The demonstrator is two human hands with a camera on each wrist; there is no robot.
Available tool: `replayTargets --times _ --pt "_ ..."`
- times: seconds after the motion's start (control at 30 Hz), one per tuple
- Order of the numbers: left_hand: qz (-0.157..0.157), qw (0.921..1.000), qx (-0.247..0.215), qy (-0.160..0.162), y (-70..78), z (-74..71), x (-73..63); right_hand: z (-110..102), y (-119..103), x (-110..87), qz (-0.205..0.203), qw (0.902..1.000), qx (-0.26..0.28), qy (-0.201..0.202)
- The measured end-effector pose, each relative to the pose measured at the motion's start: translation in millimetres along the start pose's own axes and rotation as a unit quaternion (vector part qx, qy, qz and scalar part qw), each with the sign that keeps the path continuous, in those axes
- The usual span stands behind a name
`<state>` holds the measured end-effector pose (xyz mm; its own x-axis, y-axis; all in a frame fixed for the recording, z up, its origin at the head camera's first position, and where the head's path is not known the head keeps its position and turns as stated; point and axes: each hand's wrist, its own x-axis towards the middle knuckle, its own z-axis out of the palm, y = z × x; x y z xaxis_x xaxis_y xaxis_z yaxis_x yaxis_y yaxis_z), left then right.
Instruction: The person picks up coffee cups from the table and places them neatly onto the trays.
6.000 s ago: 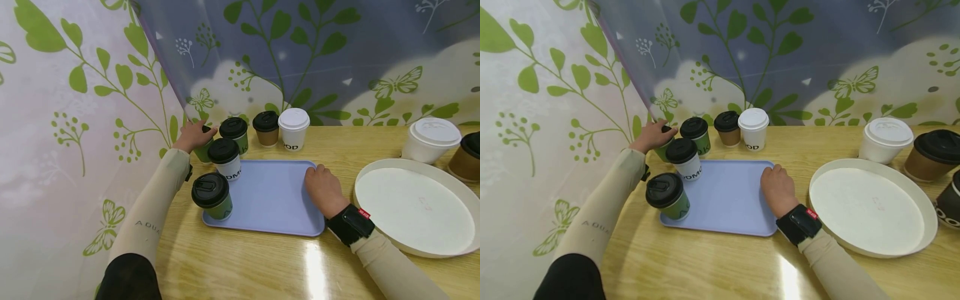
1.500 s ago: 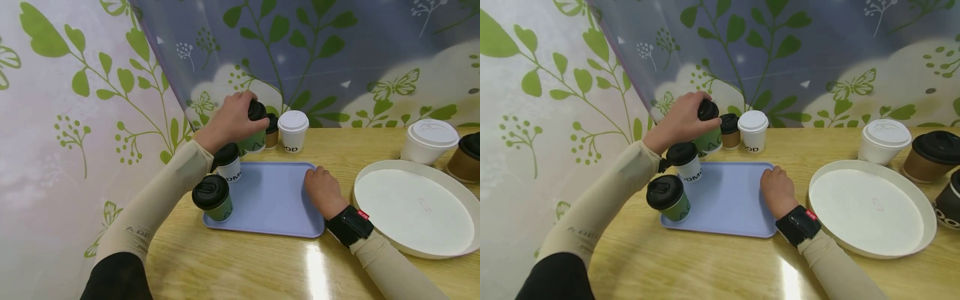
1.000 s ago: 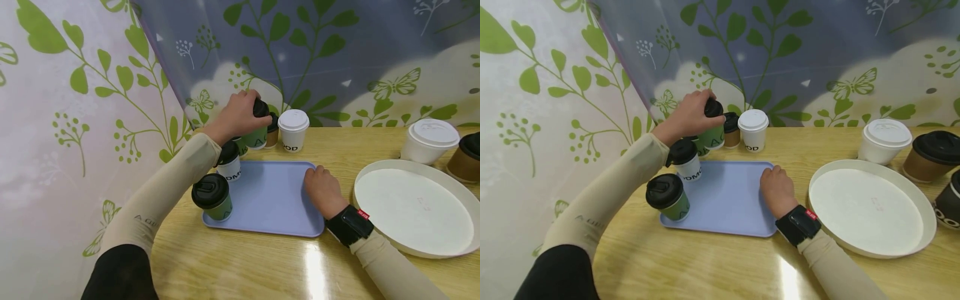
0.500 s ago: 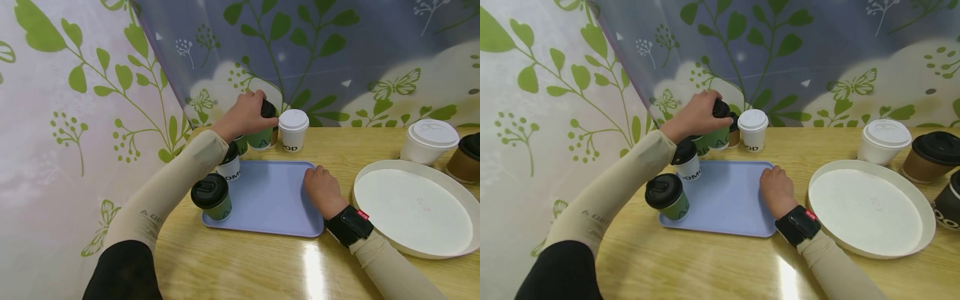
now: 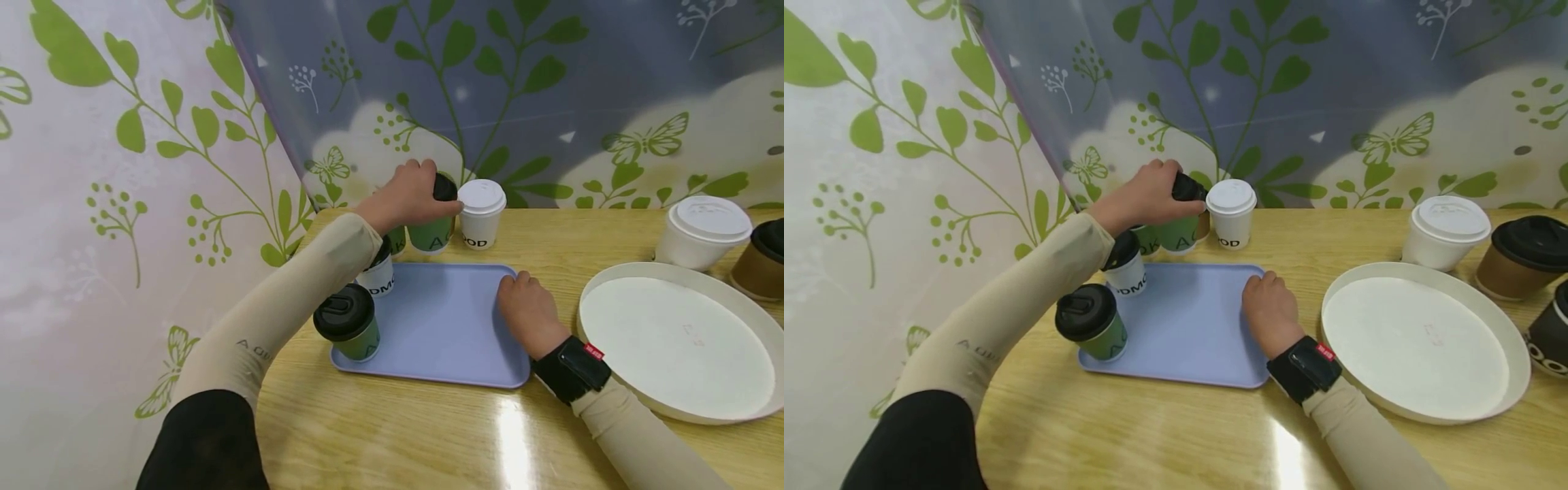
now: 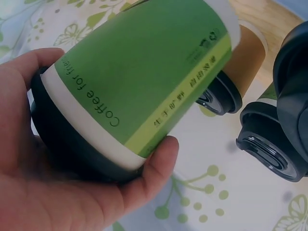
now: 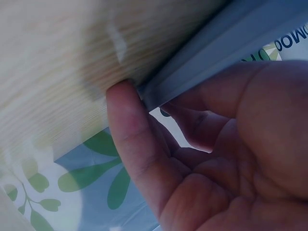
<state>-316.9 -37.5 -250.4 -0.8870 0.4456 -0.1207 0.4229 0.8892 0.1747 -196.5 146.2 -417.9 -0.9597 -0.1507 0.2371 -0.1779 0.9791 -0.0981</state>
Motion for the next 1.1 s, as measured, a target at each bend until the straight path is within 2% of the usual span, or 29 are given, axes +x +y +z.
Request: replayTargets --times 0.27,0.63,0.77,1.1 --pt "-0.001 0.9993 0.028 -0.027 2.4 2.8 0.3 1.0 1.0 0.4 -0.002 0.9999 -0.003 -0.014" --pt "0.014 0.9975 0.037 -0.058 2.2 8.5 -0.1 0.0 1.2 1.6 -0.005 0.9999 -0.005 -0.014" --pt "0.021 0.9973 0.038 -0.059 3.2 11.0 1.1 -0.1 0.8 1.4 -0.004 0.9999 -0.003 -0.010" --pt "0.010 0.9960 0.034 -0.082 3.3 14.8 1.3 -0.3 1.3 -0.1 -0.011 0.9999 -0.007 0.004"
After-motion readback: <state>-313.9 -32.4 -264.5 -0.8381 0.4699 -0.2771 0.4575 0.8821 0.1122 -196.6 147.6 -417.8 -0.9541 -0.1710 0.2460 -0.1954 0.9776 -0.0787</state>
